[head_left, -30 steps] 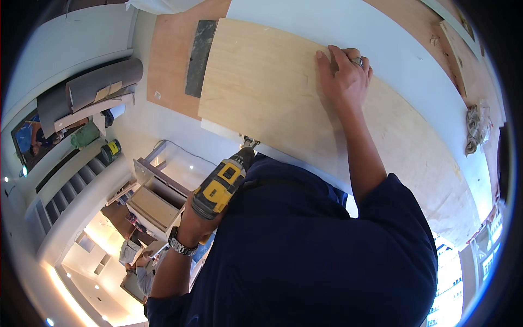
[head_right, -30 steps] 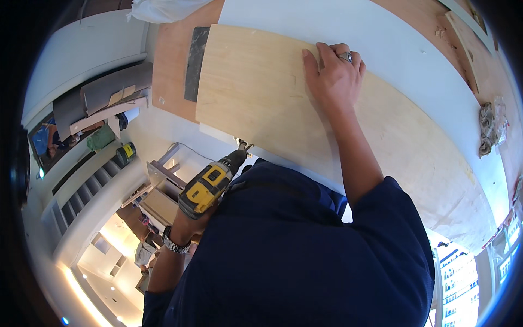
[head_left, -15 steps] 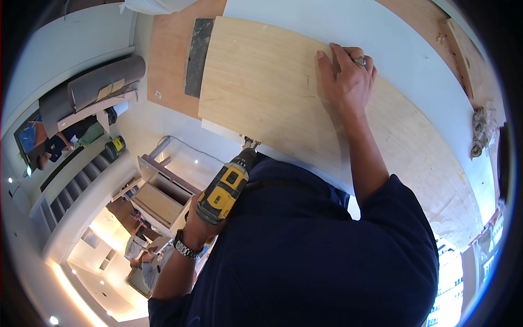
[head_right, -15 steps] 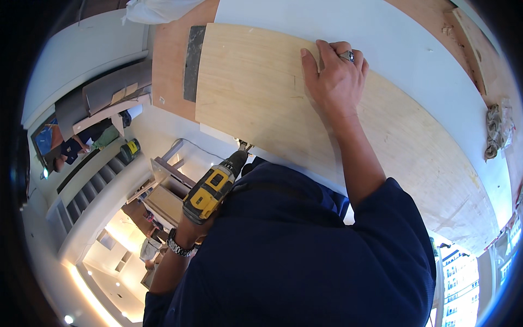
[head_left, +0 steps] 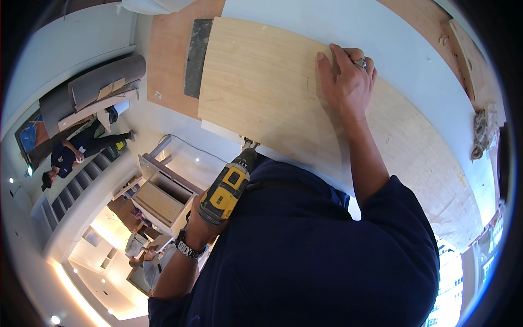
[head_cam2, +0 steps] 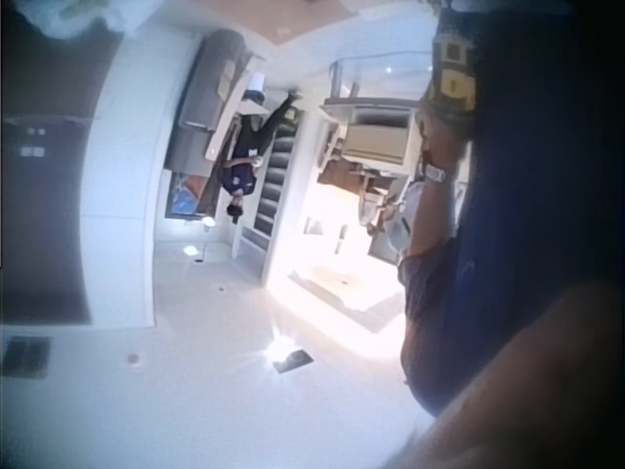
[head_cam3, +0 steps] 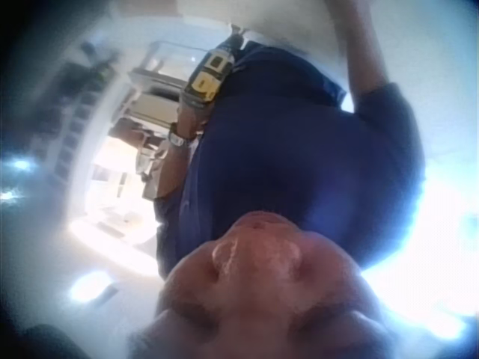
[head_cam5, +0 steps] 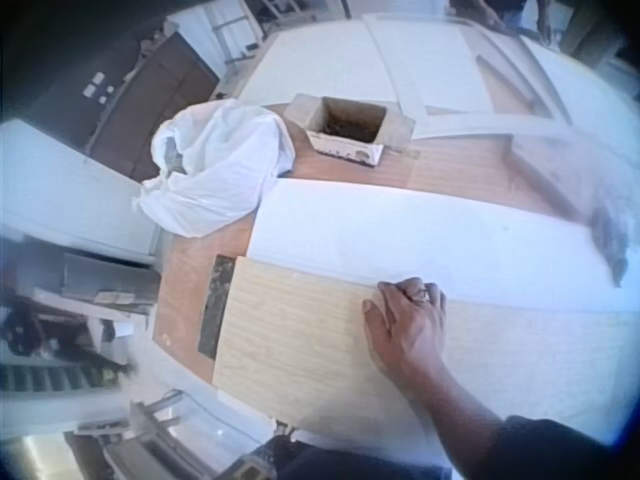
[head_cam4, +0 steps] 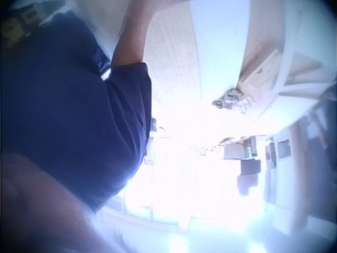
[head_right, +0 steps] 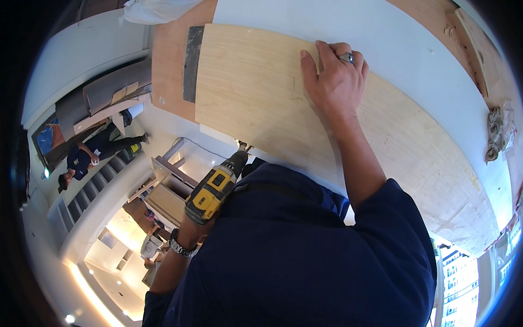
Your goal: The person installs hinges on a wooden panel using a power drill and a screwdriver, first drilling pilot holes and then tightening the screws into the hinge plates.
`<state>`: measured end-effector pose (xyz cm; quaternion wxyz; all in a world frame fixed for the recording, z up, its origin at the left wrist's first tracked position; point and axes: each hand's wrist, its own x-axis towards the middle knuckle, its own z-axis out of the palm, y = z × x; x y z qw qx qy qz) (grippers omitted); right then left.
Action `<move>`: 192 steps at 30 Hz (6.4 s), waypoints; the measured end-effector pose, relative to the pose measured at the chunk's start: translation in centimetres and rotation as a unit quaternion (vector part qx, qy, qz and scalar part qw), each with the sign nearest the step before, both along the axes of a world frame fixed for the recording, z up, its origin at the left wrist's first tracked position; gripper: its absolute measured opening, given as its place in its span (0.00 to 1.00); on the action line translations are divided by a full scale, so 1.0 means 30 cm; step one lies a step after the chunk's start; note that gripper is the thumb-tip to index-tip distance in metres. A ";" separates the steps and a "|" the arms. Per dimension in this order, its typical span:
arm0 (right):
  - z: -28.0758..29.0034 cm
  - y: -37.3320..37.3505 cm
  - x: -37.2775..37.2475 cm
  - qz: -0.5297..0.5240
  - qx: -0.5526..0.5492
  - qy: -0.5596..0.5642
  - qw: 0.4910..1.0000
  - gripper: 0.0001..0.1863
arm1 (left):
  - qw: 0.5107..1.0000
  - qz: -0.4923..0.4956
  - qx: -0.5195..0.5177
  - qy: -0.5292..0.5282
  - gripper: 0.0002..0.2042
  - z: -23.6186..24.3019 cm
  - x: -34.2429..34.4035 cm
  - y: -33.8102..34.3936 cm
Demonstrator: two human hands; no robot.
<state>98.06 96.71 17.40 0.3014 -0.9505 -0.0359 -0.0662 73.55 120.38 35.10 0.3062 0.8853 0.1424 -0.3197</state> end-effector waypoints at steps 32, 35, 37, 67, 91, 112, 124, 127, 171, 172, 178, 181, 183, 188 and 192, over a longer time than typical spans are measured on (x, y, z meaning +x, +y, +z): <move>-0.017 0.002 -0.026 -0.003 -0.010 -0.017 1.000 0.19 | 0.993 0.106 -0.043 0.024 0.15 0.003 0.017 -0.019; -0.022 0.007 -0.039 -0.003 -0.026 -0.022 0.999 0.20 | 0.998 0.061 -0.025 0.001 0.16 -0.007 0.001 -0.012; -0.009 0.006 -0.040 0.004 -0.051 -0.003 0.999 0.21 | 0.995 0.086 -0.054 -0.010 0.14 -0.019 -0.009 -0.004; 0.024 0.329 -0.672 0.144 -0.154 0.079 0.974 0.44 | 0.788 0.556 -0.258 -0.053 0.09 -0.763 -1.122 0.268; -0.188 -1.068 -2.160 -0.244 0.139 0.107 0.954 0.21 | 0.977 -0.030 -0.208 -0.036 0.08 -0.376 -1.079 -0.342; -0.548 -1.531 -3.019 -0.567 0.333 0.260 0.708 0.19 | 0.784 -0.302 -0.453 -0.298 0.06 -0.285 -0.530 -2.016; -0.254 -1.719 -3.477 -0.828 0.382 0.127 0.390 0.11 | 0.748 -0.257 -0.504 -0.347 0.09 -0.441 -0.326 -2.766; -0.264 -1.724 -3.379 -0.798 0.398 0.151 0.427 0.11 | 0.747 -0.282 -0.469 -0.377 0.10 -0.470 -0.335 -2.851; -0.166 -3.970 -1.732 -0.405 0.120 -0.018 0.906 0.13 | 0.892 0.135 -0.139 -0.408 0.07 -0.545 -1.330 -2.733; -0.160 -4.011 -1.756 -0.335 0.371 -0.031 0.865 0.12 | 0.887 0.105 -0.154 -0.422 0.08 -0.528 -1.284 -2.725; 0.067 -3.527 -1.884 0.071 0.933 0.016 0.352 0.08 | 0.843 0.025 -0.116 -0.525 0.24 -0.484 -0.938 -2.675; 0.172 -3.336 -1.995 0.161 0.952 -0.024 0.259 0.06 | 0.794 0.002 -0.176 -0.582 0.31 -0.434 -0.729 -2.774; 0.219 -3.246 -2.039 0.175 0.962 -0.021 0.208 0.06 | 0.809 -0.051 -0.248 -0.530 0.33 -0.464 -0.624 -2.804; 0.266 -3.104 -2.102 0.099 0.959 -0.020 0.265 0.05 | 0.824 -0.075 -0.473 -0.303 0.19 -0.439 -0.551 -2.843; 0.324 -3.053 -2.126 0.088 0.962 0.016 0.258 0.07 | 0.853 -0.117 -0.367 -0.353 0.19 -0.528 -0.447 -2.788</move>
